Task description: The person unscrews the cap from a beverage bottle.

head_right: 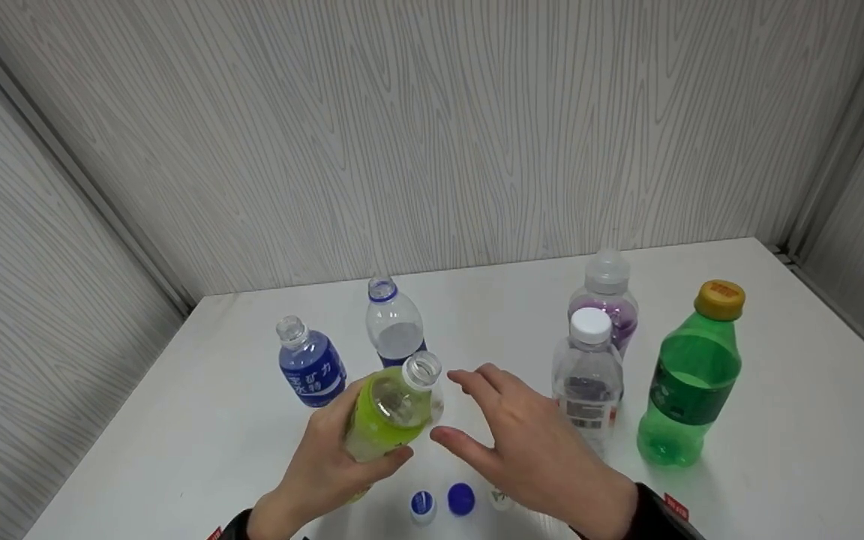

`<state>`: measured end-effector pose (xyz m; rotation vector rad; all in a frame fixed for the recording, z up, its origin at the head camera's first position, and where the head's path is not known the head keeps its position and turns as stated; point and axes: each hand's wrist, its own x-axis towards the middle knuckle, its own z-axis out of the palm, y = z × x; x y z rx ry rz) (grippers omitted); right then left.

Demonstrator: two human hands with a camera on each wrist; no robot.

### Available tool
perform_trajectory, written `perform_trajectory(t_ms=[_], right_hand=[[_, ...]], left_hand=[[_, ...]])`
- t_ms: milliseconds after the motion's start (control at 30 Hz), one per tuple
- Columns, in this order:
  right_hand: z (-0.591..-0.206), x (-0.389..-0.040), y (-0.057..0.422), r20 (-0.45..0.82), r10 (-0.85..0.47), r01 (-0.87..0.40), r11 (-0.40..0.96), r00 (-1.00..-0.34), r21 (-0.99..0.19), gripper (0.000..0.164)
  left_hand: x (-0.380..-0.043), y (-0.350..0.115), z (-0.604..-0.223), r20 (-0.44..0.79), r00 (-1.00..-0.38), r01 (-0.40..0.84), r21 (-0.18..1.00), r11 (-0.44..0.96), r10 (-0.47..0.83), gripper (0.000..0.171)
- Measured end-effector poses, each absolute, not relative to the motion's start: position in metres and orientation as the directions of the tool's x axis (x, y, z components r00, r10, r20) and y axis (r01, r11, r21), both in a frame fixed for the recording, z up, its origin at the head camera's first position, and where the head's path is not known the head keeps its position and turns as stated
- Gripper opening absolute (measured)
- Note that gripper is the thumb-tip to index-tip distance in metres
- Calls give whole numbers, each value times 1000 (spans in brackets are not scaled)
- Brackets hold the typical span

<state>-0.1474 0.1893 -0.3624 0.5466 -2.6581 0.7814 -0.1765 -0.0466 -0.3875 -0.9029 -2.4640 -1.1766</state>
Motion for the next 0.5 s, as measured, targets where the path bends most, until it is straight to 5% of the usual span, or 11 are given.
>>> perform_trajectory(t_ms=[200, 500], right_hand=[[-357, -142, 186, 495, -209, -499, 646, -843, -578, 39], [-357, -140, 181, 473, -205, -502, 545, -857, -672, 34]], left_hand=[[-174, -43, -391, 433, -786, 615, 623, 483, 443, 68], [-170, -35, -396, 398, -794, 601, 630, 492, 460, 70]])
